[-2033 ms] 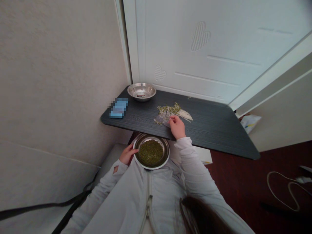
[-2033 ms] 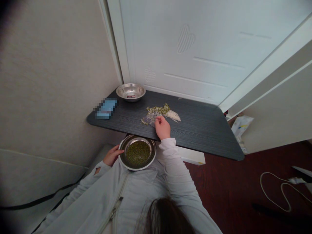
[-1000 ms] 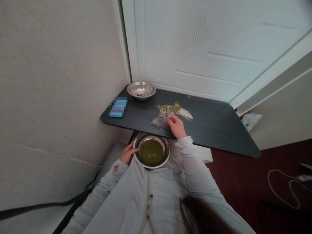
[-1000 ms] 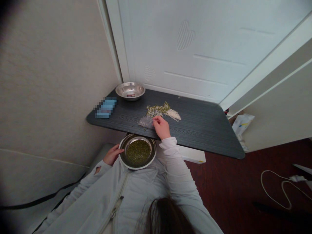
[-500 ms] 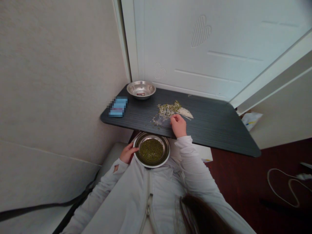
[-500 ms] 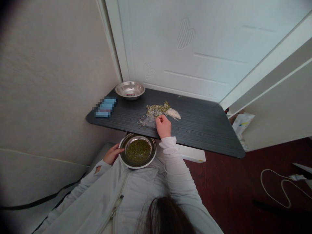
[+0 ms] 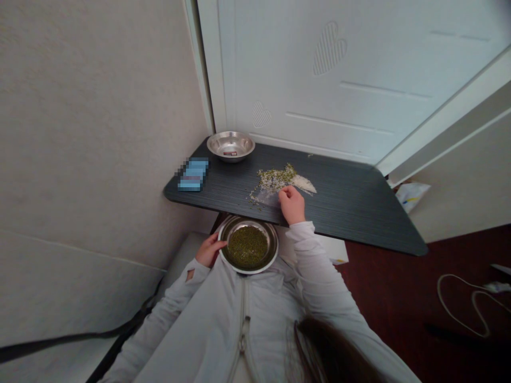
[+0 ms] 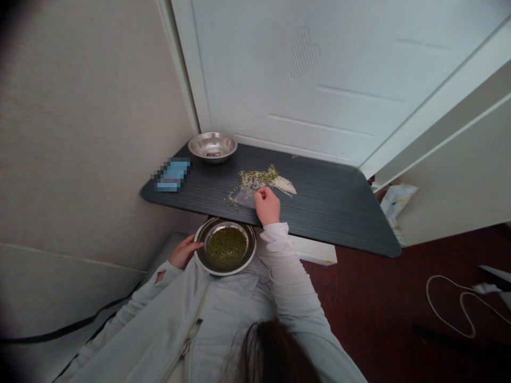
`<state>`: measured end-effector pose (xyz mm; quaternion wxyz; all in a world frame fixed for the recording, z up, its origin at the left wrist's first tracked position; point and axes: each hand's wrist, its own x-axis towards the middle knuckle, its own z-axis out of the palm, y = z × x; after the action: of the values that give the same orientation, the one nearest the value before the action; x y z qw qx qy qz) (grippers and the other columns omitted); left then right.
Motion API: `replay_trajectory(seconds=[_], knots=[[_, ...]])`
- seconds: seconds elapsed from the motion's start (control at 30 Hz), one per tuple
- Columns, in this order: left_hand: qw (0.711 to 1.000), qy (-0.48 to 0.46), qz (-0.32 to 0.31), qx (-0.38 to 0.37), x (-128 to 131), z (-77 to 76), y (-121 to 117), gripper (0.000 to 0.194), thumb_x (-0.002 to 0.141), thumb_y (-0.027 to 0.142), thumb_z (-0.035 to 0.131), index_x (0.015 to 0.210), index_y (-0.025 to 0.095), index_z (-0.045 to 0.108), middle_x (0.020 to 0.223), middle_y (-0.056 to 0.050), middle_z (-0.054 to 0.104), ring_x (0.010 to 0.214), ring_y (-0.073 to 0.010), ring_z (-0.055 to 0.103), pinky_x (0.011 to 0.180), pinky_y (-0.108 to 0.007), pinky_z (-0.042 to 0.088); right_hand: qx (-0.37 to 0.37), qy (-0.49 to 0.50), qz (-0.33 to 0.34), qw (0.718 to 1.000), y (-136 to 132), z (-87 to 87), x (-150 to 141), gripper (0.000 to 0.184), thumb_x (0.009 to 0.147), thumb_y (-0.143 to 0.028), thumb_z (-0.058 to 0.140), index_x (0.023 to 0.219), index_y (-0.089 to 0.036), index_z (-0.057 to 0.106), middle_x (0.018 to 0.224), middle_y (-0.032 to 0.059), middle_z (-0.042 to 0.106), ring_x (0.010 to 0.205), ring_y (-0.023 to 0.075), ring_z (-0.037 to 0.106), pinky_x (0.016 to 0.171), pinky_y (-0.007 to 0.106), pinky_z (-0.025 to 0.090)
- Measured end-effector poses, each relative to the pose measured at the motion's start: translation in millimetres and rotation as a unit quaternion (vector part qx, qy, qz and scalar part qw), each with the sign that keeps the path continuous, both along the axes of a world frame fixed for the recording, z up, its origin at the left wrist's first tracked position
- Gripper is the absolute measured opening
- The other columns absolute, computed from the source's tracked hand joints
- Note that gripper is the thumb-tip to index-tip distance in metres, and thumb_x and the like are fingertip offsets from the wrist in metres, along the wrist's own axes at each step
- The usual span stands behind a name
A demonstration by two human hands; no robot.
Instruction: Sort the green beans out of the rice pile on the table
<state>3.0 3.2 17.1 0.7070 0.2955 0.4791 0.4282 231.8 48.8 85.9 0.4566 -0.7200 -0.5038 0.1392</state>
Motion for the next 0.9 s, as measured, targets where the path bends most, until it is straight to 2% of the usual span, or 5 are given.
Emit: replay_trajectory(seconds=[0.23, 0.5, 0.9], knots=[[1.000, 0.010, -0.001, 0.008, -1.7, -4.5, 1.3, 0.040, 0.042, 0.021, 0.067, 0.080, 0.011, 0.059, 0.070, -0.004, 0.064, 0.070, -0.0210, 0.057, 0.069, -0.033, 0.041, 0.004, -0.014, 0.009, 1.000, -0.6, 0.5, 0.0, 0.014, 0.062, -0.029, 0.038, 0.057, -0.019, 0.047, 0.050, -0.0035, 0.047, 0.050, 0.0107, 0.041, 0.053, 0.022, 0.032], [1.000, 0.008, -0.001, 0.007, -1.2, -3.5, 0.8, 0.041, 0.042, 0.021, 0.067, 0.082, 0.011, 0.059, 0.071, -0.004, 0.064, 0.070, -0.0208, 0.057, 0.068, -0.033, 0.041, 0.006, -0.016, -0.012, 1.000, 0.1, 2.3, -0.8, 0.015, 0.062, -0.028, 0.038, 0.059, -0.019, 0.049, 0.052, -0.0028, 0.048, 0.052, 0.0112, 0.042, 0.055, 0.023, 0.032], [1.000, 0.013, -0.010, 0.012, -0.7, -2.1, 0.4, 0.040, 0.043, 0.022, 0.066, 0.082, 0.012, 0.059, 0.069, -0.004, 0.064, 0.068, -0.0202, 0.057, 0.067, -0.032, 0.042, 0.000, -0.020, 0.022, 1.000, 2.3, -3.5, 1.4, 0.016, 0.062, -0.030, 0.039, 0.062, -0.019, 0.050, 0.053, -0.0023, 0.050, 0.052, 0.0115, 0.043, 0.055, 0.023, 0.033]])
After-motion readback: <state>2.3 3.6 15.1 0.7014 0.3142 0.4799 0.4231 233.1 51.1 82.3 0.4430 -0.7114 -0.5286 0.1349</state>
